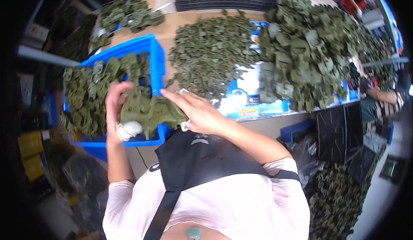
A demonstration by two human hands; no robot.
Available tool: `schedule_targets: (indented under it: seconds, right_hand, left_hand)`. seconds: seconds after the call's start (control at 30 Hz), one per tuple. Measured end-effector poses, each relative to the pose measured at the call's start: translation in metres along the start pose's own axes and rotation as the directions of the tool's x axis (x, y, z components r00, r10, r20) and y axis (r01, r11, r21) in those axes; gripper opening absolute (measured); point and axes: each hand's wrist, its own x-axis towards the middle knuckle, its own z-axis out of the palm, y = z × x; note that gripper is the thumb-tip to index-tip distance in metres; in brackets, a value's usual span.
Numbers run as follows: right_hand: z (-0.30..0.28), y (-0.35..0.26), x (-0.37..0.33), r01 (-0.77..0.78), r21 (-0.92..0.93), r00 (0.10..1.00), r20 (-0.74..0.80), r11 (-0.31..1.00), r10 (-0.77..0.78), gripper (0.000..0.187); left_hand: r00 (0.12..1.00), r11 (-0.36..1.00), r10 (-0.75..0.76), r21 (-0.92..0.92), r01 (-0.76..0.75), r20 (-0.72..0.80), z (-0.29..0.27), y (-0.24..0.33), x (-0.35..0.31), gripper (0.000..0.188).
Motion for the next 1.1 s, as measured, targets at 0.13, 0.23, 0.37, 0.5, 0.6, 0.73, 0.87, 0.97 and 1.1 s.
schedule_targets:
  seconds: [0.13,0.23,0.37,0.5,0.6,0.73,0.87,0.97,1.1]
  right_hand:
    - [0.049,0.035,-0.033,-0.198,0.557,0.858,-0.300,0.807,0.417,0.084]
    - [0.042,0.050,-0.038,-0.245,0.565,0.894,-0.183,0.788,0.409,0.087]
    - [-0.004,0.117,-0.044,-0.128,0.546,0.986,-0.018,0.828,0.165,0.082]
    - [-0.014,0.174,-0.013,-0.463,0.263,0.800,-0.287,0.846,0.527,0.087]
    - [0.000,0.207,-0.005,-0.509,-0.024,0.812,-0.346,0.860,0.471,0.087]
    - [0.032,0.203,-0.079,-0.070,-0.498,0.956,-0.281,0.864,-0.084,0.045]
    - [0.072,0.184,-0.112,-0.132,-0.561,0.987,-0.001,0.817,0.159,0.032]
    - [0.073,0.186,-0.115,-0.146,-0.583,0.988,-0.048,0.799,0.145,0.030]
    - [0.028,0.120,-0.115,-0.600,-0.170,0.742,0.247,0.781,0.624,0.026]
  left_hand:
    - [0.964,0.954,-0.259,-0.140,0.264,0.051,0.080,-0.060,-0.018,0.124]
    - [0.915,0.861,-0.392,-0.315,0.400,0.091,0.106,-0.067,-0.027,0.113]
    - [0.853,0.658,-0.455,-0.549,0.516,0.257,0.074,-0.088,-0.028,0.096]
    - [0.757,0.454,-0.588,-0.658,0.601,0.285,0.061,-0.076,-0.020,0.095]
    - [0.744,0.223,-0.579,-0.814,0.537,0.332,0.063,-0.083,-0.030,0.091]
    - [0.733,0.080,-0.592,-0.880,0.468,0.336,0.065,-0.102,-0.043,0.087]
    - [0.625,0.092,-0.717,-0.847,0.523,0.308,0.077,-0.097,-0.035,0.073]
    - [0.569,0.143,-0.766,-0.785,0.603,0.298,0.081,-0.086,-0.028,0.069]
    - [0.564,0.127,-0.747,-0.757,0.640,0.352,0.082,-0.068,-0.018,0.056]
